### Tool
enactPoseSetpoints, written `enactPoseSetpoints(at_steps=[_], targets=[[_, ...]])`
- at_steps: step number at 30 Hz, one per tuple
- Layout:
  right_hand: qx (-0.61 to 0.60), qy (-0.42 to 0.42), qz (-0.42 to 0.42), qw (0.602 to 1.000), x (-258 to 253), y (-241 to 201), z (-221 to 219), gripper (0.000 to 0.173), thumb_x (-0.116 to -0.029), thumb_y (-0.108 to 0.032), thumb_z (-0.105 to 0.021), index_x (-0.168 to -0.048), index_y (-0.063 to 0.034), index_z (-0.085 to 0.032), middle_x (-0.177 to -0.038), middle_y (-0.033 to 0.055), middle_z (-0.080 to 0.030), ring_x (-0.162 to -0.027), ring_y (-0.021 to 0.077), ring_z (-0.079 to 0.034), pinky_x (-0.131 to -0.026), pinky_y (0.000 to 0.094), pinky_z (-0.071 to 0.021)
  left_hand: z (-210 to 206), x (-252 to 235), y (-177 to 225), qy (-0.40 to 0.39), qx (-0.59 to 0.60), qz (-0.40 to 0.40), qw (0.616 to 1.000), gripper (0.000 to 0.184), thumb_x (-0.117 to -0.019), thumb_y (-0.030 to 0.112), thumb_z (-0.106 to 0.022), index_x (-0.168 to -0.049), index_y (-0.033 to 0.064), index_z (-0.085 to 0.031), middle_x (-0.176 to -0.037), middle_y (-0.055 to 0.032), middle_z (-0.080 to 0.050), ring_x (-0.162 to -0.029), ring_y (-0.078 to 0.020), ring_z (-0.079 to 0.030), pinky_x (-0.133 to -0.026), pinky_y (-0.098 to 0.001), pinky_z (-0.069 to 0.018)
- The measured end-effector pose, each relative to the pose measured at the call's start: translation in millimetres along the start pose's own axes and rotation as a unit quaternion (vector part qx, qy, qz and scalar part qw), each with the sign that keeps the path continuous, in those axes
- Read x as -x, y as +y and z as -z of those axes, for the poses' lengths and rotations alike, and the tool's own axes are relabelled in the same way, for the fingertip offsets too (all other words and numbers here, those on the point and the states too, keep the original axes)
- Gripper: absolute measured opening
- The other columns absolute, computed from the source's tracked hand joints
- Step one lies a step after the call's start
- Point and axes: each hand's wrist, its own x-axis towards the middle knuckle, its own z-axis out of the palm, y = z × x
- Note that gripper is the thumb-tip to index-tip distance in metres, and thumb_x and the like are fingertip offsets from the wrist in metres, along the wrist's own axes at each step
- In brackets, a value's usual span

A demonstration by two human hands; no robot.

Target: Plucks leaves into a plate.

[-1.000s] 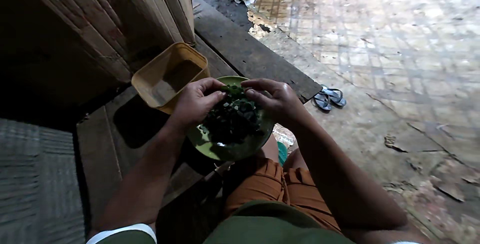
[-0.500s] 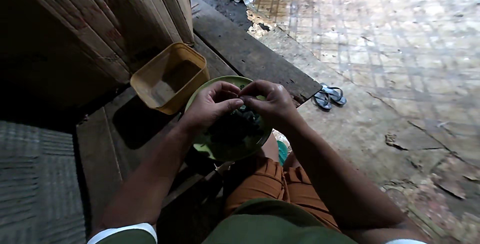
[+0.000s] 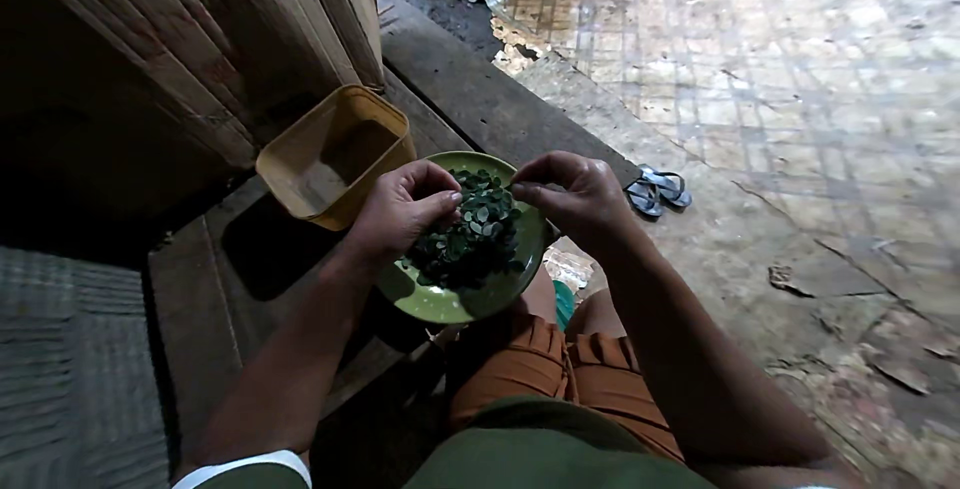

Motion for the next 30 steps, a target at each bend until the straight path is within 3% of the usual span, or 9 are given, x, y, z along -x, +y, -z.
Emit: enactPoseSetpoints(at_steps=[4,7,10,13,17,22,24,27,30], targets=[[-0.001,-0.003,0.002,1.0,0,-1,1,0.006,-0.0933,-0.011,-0.071,-0.099,-0.0087,-0.072,-0.09,-0.0016,-0.073,-0.083,0.0033,-0.068,-0.078,0.0239,-0.0576,-1,2,-1,-0.017,-0.066,-0.027,0.997,0.017,-0.093,0.005,-0.069,-0.11,0.0054,-0.068,-0.098,-0.0017,-0.069,-0.084,-0.0065,-0.066,-0.075,-0.0224,-0.0573],[0.011,-0.022,0.001,1.0,0,-7,-2,0.008,-0.0944,-0.014,-0.07,-0.101,-0.0089,-0.072,-0.092,-0.0011,-0.073,-0.085,0.005,-0.068,-0.079,0.0266,-0.0572,-5,3,-2,-0.032,-0.138,-0.076,0.987,0.037,-0.0918,0.018,-0.075,-0.127,0.0096,-0.068,-0.124,-0.0025,-0.067,-0.111,-0.0071,-0.064,-0.096,-0.0268,-0.0544],[0.009,-0.035,0.027,0.999,0,-10,-9,0.008,-0.0945,-0.014,-0.07,-0.101,-0.0101,-0.074,-0.091,-0.0023,-0.073,-0.084,0.0044,-0.069,-0.078,0.0265,-0.0579,-13,5,-7,-0.017,-0.183,-0.138,0.973,0.027,-0.0945,0.017,-0.073,-0.12,0.0078,-0.072,-0.112,-0.0008,-0.072,-0.102,-0.0041,-0.067,-0.093,-0.0243,-0.0554],[0.007,-0.042,0.044,0.998,0,-14,-14,0.007,-0.0942,-0.011,-0.07,-0.1,-0.0087,-0.073,-0.09,-0.0015,-0.073,-0.082,0.0051,-0.069,-0.076,0.0256,-0.0579,-18,5,-11,0.019,-0.228,-0.16,0.96,0.011,-0.0975,0.014,-0.068,-0.105,0.0077,-0.073,-0.095,0.0013,-0.072,-0.084,-0.0003,-0.067,-0.079,-0.0196,-0.0558],[0.023,-0.043,0.037,0.998,0,-14,-14,0.008,-0.0944,-0.013,-0.071,-0.101,-0.0102,-0.074,-0.091,-0.0028,-0.074,-0.084,0.004,-0.069,-0.078,0.0257,-0.058,-14,3,-12,0.033,-0.253,-0.161,0.954,0.01,-0.0981,0.016,-0.068,-0.101,0.0093,-0.075,-0.091,0.0025,-0.072,-0.08,0.0013,-0.065,-0.075,-0.0177,-0.054],[0.068,-0.034,0.021,0.997,-1,-11,-7,0.008,-0.0953,-0.016,-0.07,-0.101,-0.0118,-0.074,-0.093,-0.0024,-0.074,-0.086,0.005,-0.07,-0.081,0.029,-0.0586,12,1,0,0.091,-0.258,-0.159,0.948,0.014,-0.0996,0.017,-0.066,-0.104,0.0063,-0.073,-0.095,0.0,-0.072,-0.086,-0.001,-0.067,-0.082,-0.0215,-0.0565],[0.102,-0.046,0.037,0.993,-1,-12,-10,0.009,-0.0958,-0.015,-0.07,-0.101,-0.0116,-0.075,-0.094,-0.0007,-0.074,-0.088,0.0093,-0.07,-0.084,0.036,-0.0572,29,-1,6,0.142,-0.266,-0.148,0.942,0.018,-0.101,0.019,-0.064,-0.109,0.0046,-0.071,-0.099,-0.0027,-0.071,-0.087,-0.0038,-0.066,-0.081,-0.0246,-0.0564],[0.152,-0.08,0.062,0.983,-2,-9,-17,0.016,-0.0962,-0.019,-0.068,-0.108,-0.0145,-0.077,-0.103,0.0006,-0.074,-0.101,0.0169,-0.068,-0.102,0.0534,-0.0449,64,-6,3,0.236,-0.33,-0.165,0.899,0.025,-0.1039,0.022,-0.059,-0.115,0.0017,-0.069,-0.106,-0.0095,-0.071,-0.092,-0.0094,-0.068,-0.085,-0.0291,-0.0565],[0.219,-0.085,0.093,0.968,-6,-9,-25,0.022,-0.0965,-0.02,-0.066,-0.116,-0.0174,-0.076,-0.116,0.0036,-0.072,-0.115,0.0261,-0.063,-0.104,0.0594,-0.0396,84,-7,-1,0.284,-0.413,-0.132,0.855,0.03,-0.1057,0.023,-0.054,-0.121,0.003,-0.07,-0.12,-0.0154,-0.07,-0.112,-0.0208,-0.066,-0.099,-0.0371,-0.0505]])
